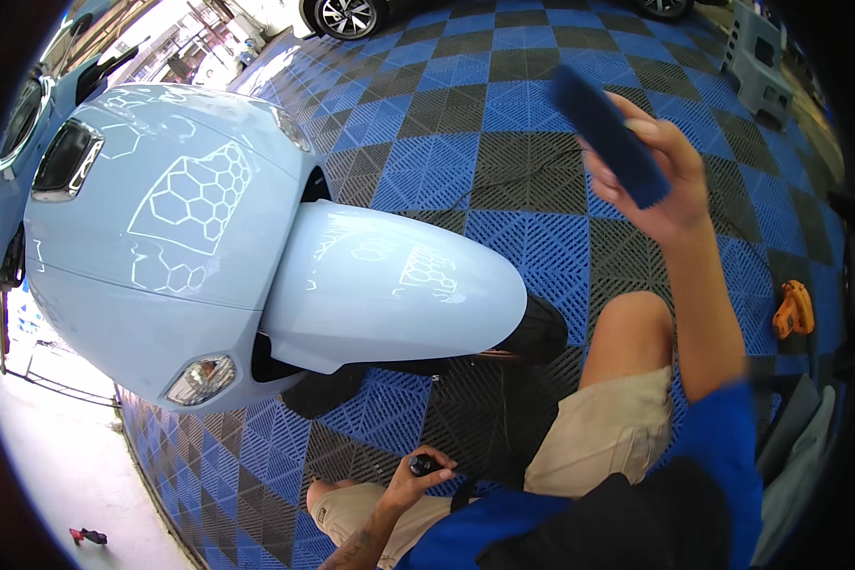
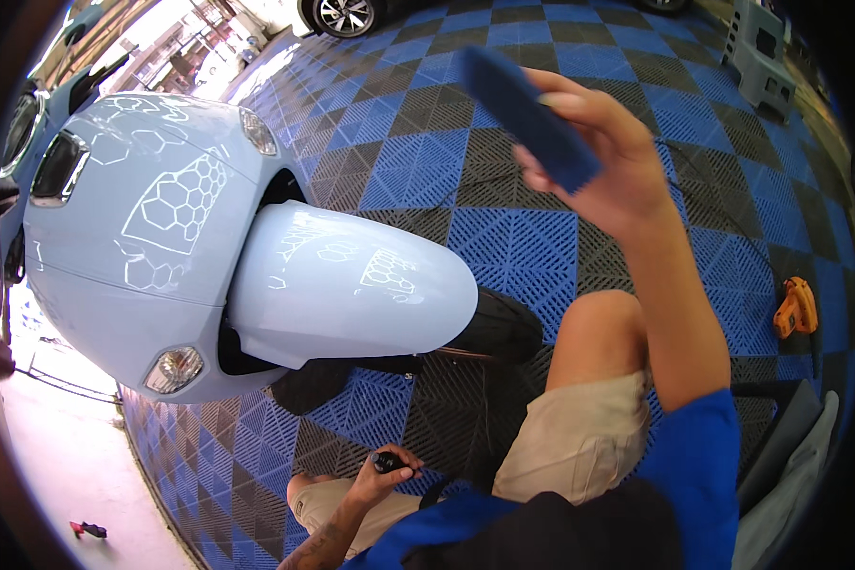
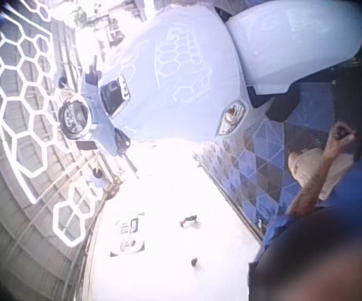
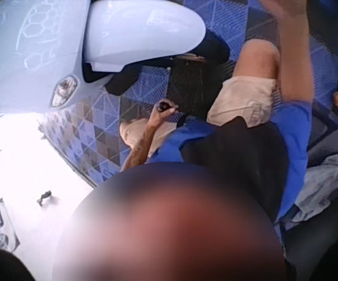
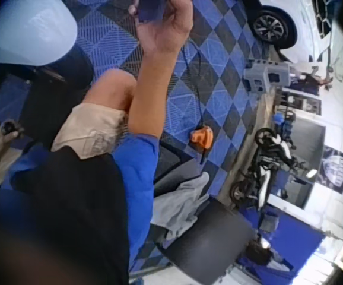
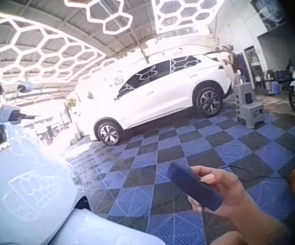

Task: The person applies a liquid from a small bottle onto a blue microfiber cloth and wipes the front fairing and fender of a light blue scooter. The person repeatedly applies the liquid and wipes different sections of the scooter's front bodywork.

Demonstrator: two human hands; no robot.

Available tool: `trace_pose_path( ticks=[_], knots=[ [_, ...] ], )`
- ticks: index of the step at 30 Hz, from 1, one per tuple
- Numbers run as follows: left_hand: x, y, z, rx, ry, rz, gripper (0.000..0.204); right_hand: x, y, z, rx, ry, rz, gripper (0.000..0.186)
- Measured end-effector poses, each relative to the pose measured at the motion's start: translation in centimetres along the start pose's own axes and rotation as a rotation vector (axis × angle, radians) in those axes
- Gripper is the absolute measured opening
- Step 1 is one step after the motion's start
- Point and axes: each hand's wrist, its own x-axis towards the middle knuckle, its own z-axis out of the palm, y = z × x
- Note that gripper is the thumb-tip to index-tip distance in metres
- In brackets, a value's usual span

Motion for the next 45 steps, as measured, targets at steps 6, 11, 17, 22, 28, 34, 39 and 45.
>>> trace_pose_path(
  ticks=[6, 11, 17, 22, 28, 34, 39, 45],
  knots=[
    [0.0, -0.3, 0.6, -0.275, 0.027, 0.016, 0.018, -6.4, 0.8, -4.5, 0.241, 0.353, -0.082, 0.041],
    [0.4, 1.2, 0.7, -0.586, -0.042, 0.059, 0.072, -5.5, 1.6, 2.4, 0.116, 0.452, 0.022, 0.042],
    [-1.2, 3.6, 0.4, -0.697, 0.157, 0.098, 0.057, -4.8, 6.9, 14.9, 0.015, 0.191, 0.343, 0.063],
    [-4.2, 7.6, -0.7, -0.655, 0.309, 0.438, 0.03, -7.3, 15.5, 21.4, 0.313, -0.017, 0.75, 0.049],
    [-9.7, 16.3, -1.1, 0.382, 0.68, 0.901, 0.011, -9.0, 22.8, 25.6, 0.61, 0.19, 0.99, 0.037],
    [-9.5, 21.0, 1.0, 1.174, 0.866, 1.33, 0.017, -9.2, 23.6, 27.6, 0.703, 0.186, 0.935, 0.028],
    [-9.7, 21.5, 0.8, 1.305, 0.832, 1.416, 0.018, -9.3, 24.1, 27.9, 0.783, 0.179, 0.874, 0.027],
    [-9.5, 21.5, 0.6, 1.347, 0.94, 1.373, 0.021, -9.9, 24.1, 27.7, 0.696, 0.202, 0.903, 0.028]
  ],
)
